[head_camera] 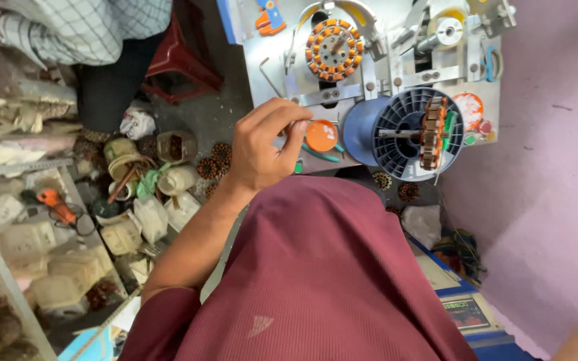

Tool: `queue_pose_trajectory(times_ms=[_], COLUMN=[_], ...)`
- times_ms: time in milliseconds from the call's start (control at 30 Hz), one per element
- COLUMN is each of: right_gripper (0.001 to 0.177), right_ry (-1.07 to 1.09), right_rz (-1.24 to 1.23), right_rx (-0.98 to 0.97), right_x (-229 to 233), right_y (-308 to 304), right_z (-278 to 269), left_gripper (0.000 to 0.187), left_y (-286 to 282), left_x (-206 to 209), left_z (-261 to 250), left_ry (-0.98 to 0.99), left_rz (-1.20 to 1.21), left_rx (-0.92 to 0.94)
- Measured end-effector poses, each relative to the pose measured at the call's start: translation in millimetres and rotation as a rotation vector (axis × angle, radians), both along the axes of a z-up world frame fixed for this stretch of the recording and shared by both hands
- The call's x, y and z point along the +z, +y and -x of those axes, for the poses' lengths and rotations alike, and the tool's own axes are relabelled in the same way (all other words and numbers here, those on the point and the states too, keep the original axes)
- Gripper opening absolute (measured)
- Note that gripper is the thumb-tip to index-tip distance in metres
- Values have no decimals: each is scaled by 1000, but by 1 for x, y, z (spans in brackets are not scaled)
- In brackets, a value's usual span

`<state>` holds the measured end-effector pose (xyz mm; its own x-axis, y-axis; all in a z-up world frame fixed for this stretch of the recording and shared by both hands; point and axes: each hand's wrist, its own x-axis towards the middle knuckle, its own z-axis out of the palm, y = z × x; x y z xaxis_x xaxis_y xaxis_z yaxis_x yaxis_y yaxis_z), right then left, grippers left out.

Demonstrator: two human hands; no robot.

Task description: The person uses a green screwdriver to adjust and secure copper windings on a motor stator. They repeatedly insert small white insulating pieces between the windings and use the screwdriver to press them into place. The person also operates a nearby winding machine, adjusting its components and pressing a red button.

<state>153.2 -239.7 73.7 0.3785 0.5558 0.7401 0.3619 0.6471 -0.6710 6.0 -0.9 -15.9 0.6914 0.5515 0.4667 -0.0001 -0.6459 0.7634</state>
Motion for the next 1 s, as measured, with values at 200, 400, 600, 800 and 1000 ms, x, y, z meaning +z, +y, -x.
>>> queue_pose_trajectory(times_ms=[200,400,600,800,1000], right_gripper=[43,47,52,40,46], right_ry=[-47,2,227,74,-147], right_rz=[-49,-23,251,838,958], right_rx=[-160,-189,-61,39,52], right_x=[10,2,-64,-126,-164], right_y=[-22,-31,-9,13,36], right_z=[-1,0,11,34,40], left_gripper=[13,22,59,90,81], left_y=[21,26,-1,-17,-14], left_x=[-97,-202,-211,-209,-228], left_z=[-29,-51,-54,-41,-20], left_ry=[436,639,728,553,529], left_rz=[9,-92,-150,-254,-300], left_rx=[-3,0,-37,-92,-98])
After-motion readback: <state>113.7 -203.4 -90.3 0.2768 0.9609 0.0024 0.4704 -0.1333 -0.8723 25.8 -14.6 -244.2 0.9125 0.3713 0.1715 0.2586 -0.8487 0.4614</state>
